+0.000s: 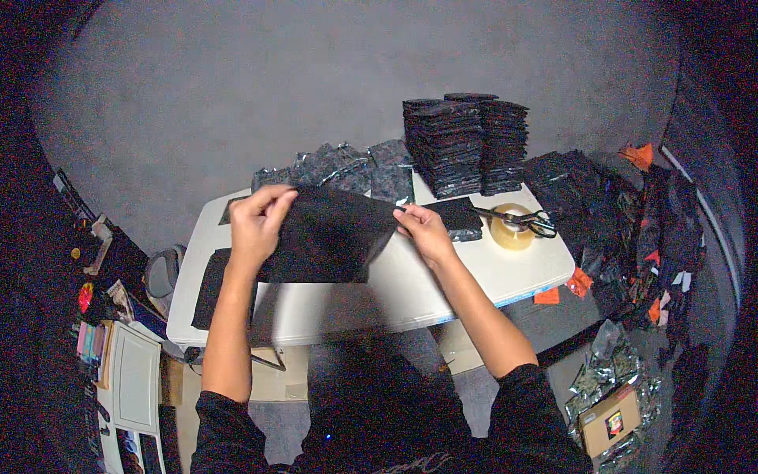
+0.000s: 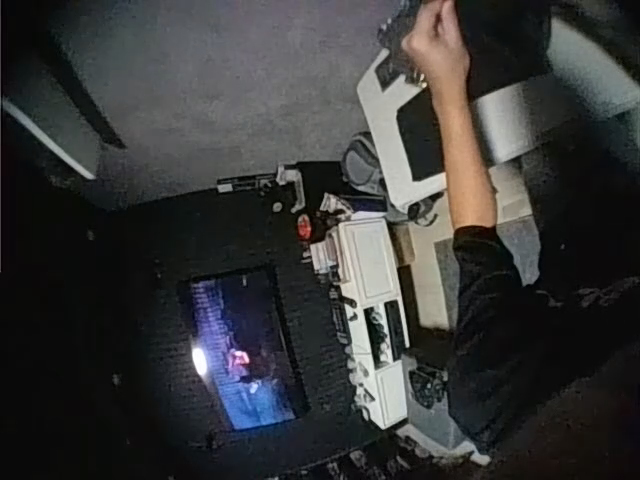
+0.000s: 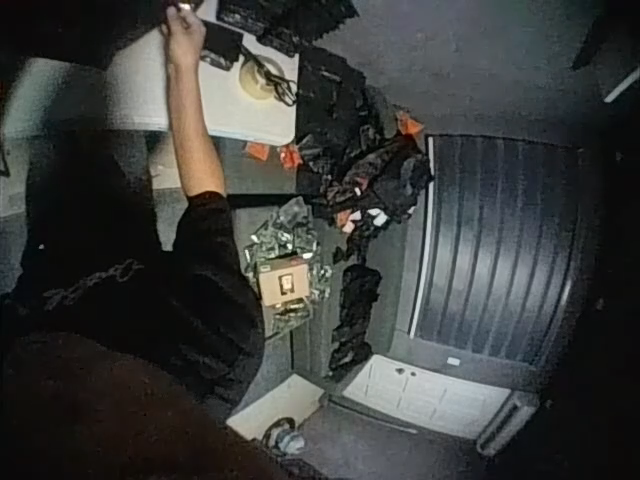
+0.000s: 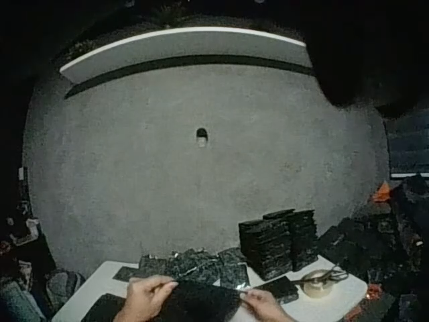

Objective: The recorder is folding black sheets, applying tape, and stacking the finished items on a table.

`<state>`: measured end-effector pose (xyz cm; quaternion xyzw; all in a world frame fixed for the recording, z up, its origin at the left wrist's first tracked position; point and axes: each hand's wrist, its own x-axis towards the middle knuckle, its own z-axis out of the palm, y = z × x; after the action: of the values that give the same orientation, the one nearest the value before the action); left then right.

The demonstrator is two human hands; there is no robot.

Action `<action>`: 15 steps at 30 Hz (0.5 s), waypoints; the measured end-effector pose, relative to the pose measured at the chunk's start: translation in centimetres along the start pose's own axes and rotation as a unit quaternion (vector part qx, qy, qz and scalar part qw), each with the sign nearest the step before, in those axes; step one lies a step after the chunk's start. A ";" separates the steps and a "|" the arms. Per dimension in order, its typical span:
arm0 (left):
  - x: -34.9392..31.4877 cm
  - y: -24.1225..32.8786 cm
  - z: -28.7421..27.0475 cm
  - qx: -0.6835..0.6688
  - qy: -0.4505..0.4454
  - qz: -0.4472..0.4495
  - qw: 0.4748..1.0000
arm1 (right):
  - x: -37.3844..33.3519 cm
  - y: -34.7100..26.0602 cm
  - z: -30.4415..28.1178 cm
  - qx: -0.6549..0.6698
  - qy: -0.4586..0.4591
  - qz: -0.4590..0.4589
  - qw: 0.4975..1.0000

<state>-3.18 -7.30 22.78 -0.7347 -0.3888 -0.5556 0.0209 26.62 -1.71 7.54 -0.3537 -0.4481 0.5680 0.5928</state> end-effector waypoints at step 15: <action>3.3 2.0 1.2 0.049 -0.234 0.069 0.969 | 1.3 -9.0 9.8 -0.311 -0.221 -0.207 0.901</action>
<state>-0.82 -6.35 25.84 -0.8674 -0.3582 -0.3455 0.0035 20.61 -2.24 19.45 -0.2849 -0.7846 0.3274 0.4427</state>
